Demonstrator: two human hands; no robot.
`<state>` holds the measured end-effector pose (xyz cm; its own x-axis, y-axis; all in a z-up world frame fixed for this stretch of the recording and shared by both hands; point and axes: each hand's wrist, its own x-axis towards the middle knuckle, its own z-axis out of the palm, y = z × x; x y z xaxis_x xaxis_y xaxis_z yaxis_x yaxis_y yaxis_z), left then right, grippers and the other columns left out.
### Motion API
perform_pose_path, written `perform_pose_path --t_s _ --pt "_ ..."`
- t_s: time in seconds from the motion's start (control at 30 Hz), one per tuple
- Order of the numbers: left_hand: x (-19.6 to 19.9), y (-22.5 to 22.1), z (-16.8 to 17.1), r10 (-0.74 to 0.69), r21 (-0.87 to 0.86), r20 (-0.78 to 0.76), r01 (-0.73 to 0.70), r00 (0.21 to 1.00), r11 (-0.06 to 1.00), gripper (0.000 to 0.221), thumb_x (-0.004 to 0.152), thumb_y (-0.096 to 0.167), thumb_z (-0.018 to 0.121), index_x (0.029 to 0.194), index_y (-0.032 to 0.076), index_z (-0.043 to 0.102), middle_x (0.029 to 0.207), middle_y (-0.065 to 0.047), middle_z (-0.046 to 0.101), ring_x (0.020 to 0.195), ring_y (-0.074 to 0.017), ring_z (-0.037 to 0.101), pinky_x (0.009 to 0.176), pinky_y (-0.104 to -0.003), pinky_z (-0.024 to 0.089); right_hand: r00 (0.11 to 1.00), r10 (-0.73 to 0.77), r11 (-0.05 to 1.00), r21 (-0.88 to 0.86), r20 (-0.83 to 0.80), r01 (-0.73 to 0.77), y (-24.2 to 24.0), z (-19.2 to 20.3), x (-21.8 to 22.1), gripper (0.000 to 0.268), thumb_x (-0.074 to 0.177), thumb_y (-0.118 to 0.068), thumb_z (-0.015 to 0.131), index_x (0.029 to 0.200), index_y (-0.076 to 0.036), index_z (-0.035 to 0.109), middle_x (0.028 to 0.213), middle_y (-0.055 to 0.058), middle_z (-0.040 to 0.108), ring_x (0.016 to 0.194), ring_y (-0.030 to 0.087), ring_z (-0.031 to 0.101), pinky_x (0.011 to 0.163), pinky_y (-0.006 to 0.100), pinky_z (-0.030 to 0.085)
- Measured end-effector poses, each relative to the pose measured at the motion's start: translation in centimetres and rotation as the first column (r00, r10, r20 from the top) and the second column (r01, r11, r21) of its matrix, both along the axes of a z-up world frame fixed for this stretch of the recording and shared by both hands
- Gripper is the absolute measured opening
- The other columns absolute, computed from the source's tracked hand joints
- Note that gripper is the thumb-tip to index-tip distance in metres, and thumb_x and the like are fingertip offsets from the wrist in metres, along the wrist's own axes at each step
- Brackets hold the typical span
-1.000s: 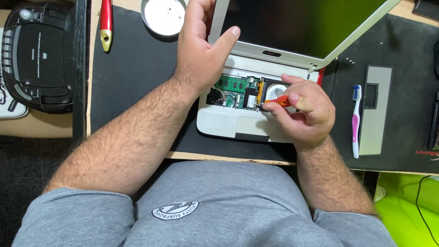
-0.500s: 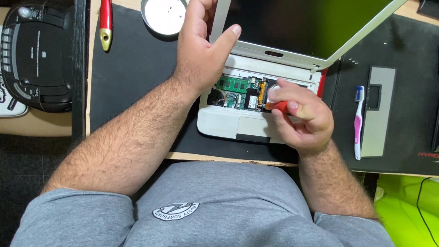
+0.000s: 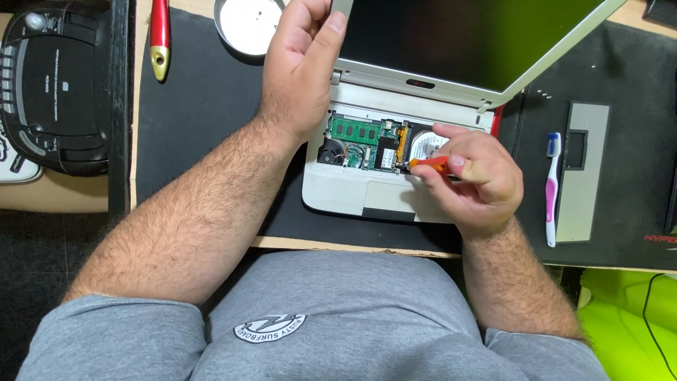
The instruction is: Securing internal components and the bottom cover of a laptop using a screwdriver
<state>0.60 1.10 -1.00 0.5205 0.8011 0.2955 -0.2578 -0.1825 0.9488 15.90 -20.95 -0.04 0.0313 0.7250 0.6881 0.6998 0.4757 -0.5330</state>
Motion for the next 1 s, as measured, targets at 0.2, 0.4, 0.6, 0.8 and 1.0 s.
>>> perform_pose_path --t_s 0.2,0.4,0.6,0.8,1.0 --pt "-0.1 -0.1 0.2 -0.020 -0.016 0.001 0.020 1.000 1.000 0.023 0.107 0.027 0.053 0.119 0.009 0.061 0.108 0.001 0.063 0.100 -0.0121 0.059 0.094 -0.030 0.052 0.982 0.151 0.985 -0.064 -0.118 -0.159 0.3 0.7 -0.5 0.044 0.095 0.010 0.070 0.131 -0.007 0.050 0.113 0.023 0.070 0.111 0.032 0.072 0.110 0.052 0.061" --pt "0.0 -0.1 0.1 -0.021 -0.011 0.017 0.021 1.000 1.000 0.023 0.107 0.026 0.054 0.120 0.008 0.060 0.109 0.000 0.064 0.101 -0.0123 0.060 0.094 -0.030 0.053 1.000 0.002 1.000 -0.005 -0.018 -0.002 0.2 0.3 -0.3 0.049 0.087 0.000 0.090 0.120 -0.010 0.055 0.089 0.015 0.065 0.083 0.023 0.066 0.086 0.045 0.067" --pt "0.0 -0.1 -0.2 -0.035 0.014 0.018 0.035 0.999 0.999 0.023 0.108 0.027 0.053 0.122 0.009 0.058 0.111 -0.001 0.065 0.103 -0.0140 0.062 0.094 -0.031 0.054 0.990 0.116 0.993 -0.023 -0.075 -0.118 0.4 0.0 -0.7 0.041 0.092 0.004 0.079 0.120 -0.010 0.053 0.102 0.018 0.070 0.096 0.025 0.072 0.099 0.048 0.066" --pt "-0.1 -0.1 0.2 -0.032 0.004 0.013 0.032 0.999 0.999 0.022 0.107 0.025 0.054 0.120 0.009 0.060 0.108 0.000 0.063 0.099 -0.0128 0.060 0.091 -0.030 0.054 0.999 0.025 1.000 0.013 -0.022 -0.025 0.5 -0.1 -1.0 0.051 0.091 0.000 0.081 0.131 -0.010 0.050 0.107 0.023 0.068 0.100 0.030 0.068 0.101 0.048 0.065" --pt "0.1 0.0 -0.5 -0.039 -0.003 0.035 0.039 0.999 0.999 0.023 0.107 0.024 0.055 0.124 0.008 0.059 0.113 -0.002 0.066 0.104 -0.0142 0.063 0.095 -0.030 0.055 0.998 0.067 0.995 -0.066 -0.023 -0.068 0.2 0.3 -0.9 0.047 0.098 0.006 0.075 0.133 -0.012 0.051 0.101 0.017 0.069 0.096 0.024 0.070 0.103 0.048 0.065"
